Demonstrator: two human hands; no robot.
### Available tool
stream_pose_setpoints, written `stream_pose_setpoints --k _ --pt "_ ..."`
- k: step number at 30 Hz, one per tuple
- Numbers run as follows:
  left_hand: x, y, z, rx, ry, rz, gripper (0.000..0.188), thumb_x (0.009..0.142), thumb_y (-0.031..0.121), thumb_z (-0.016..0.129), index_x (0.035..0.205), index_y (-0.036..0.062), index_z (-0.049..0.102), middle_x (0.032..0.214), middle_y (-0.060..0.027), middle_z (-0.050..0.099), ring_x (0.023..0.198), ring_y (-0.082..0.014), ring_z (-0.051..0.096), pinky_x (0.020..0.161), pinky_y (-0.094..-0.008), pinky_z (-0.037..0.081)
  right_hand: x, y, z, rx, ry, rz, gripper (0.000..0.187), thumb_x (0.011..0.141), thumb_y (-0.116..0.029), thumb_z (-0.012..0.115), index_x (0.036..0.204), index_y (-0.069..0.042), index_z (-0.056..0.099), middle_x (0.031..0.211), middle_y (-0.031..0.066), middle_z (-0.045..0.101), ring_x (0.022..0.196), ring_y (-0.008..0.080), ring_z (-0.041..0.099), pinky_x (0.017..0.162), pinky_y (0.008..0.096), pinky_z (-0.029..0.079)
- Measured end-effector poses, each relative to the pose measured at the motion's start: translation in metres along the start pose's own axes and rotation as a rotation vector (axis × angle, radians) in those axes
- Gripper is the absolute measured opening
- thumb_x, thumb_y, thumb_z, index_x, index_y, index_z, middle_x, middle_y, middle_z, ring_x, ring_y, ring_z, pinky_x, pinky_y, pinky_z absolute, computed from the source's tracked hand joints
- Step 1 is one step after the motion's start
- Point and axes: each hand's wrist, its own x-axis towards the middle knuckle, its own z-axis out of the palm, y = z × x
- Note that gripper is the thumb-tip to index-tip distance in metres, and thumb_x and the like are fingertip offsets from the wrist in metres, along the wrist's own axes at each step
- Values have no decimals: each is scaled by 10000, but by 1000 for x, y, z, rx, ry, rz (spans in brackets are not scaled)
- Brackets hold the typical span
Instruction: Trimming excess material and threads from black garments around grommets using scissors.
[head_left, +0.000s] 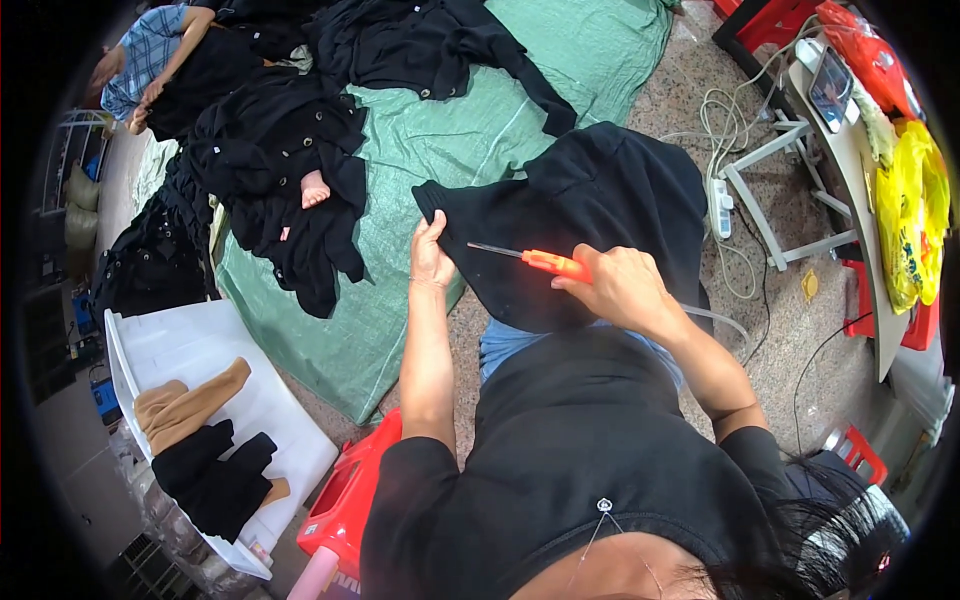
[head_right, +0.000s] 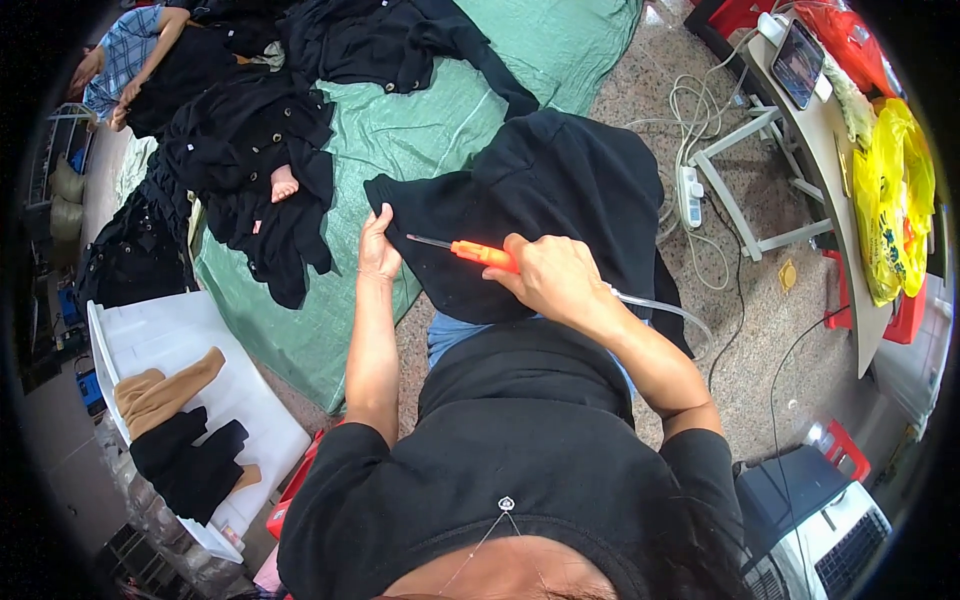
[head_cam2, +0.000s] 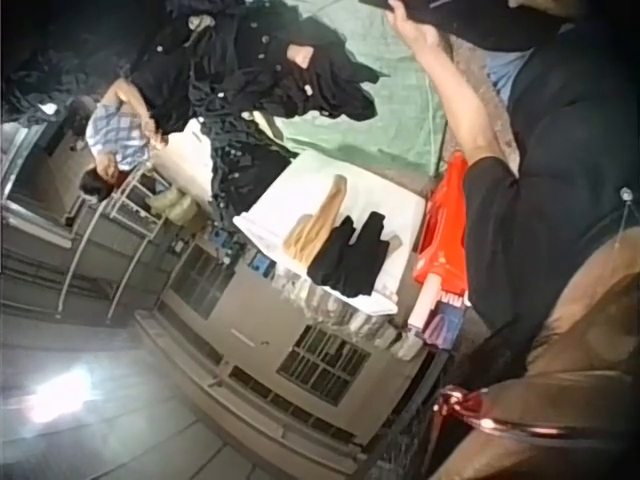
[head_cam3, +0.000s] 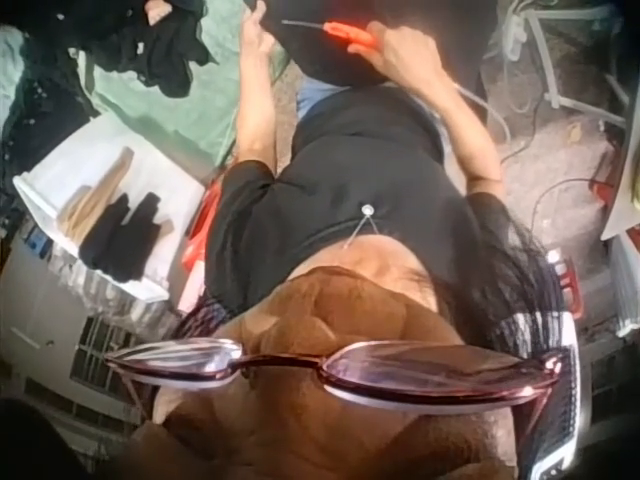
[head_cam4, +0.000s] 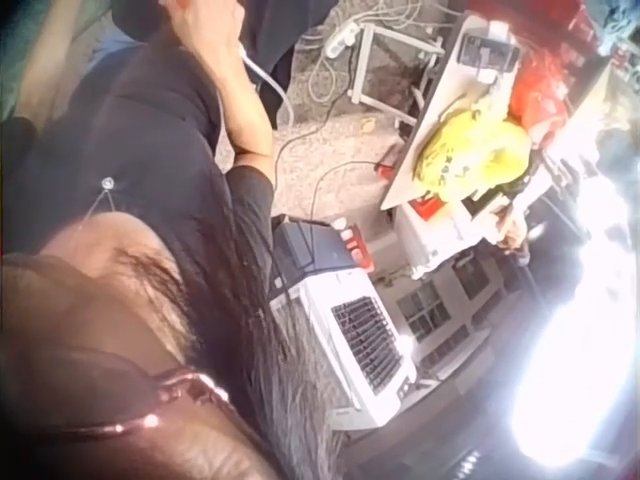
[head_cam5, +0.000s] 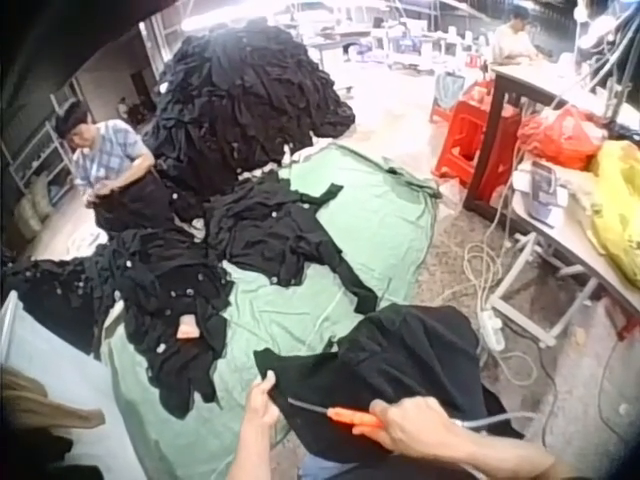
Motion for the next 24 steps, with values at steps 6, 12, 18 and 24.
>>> stream_pose_setpoints --k 6,12,18,24 --pt "-27 -6 21 -94 112 -191 305 967 184 632 1227 36 573 1187 -66 660 1108 -216 626 975 -360 497 -7 6 1 45 62 58 354 871 -415 707 906 -75 612 608 169 619 614 384 643 557 462 490" --pt "-67 -21 21 31 8 -231 339 975 85 576 1296 -17 540 1231 -102 647 1136 -199 617 1023 -334 459 -21 14 -12 -23 -3 82 376 865 -430 707 882 -64 624 612 172 620 624 374 648 577 457 493" --pt "-74 -13 24 -17 -21 -201 305 996 99 535 1283 -6 545 1231 -107 651 1145 -218 621 1010 -370 481 -27 13 -23 -39 -104 3 407 874 -430 698 842 -30 630 580 177 605 618 377 651 575 456 500" --pt "-101 -14 48 156 225 -518 202 941 122 624 1128 53 590 1041 -61 693 900 -199 702 700 -396 604 -36 28 -30 16 45 103 389 866 -454 699 883 -73 620 611 158 616 649 387 652 579 472 493"
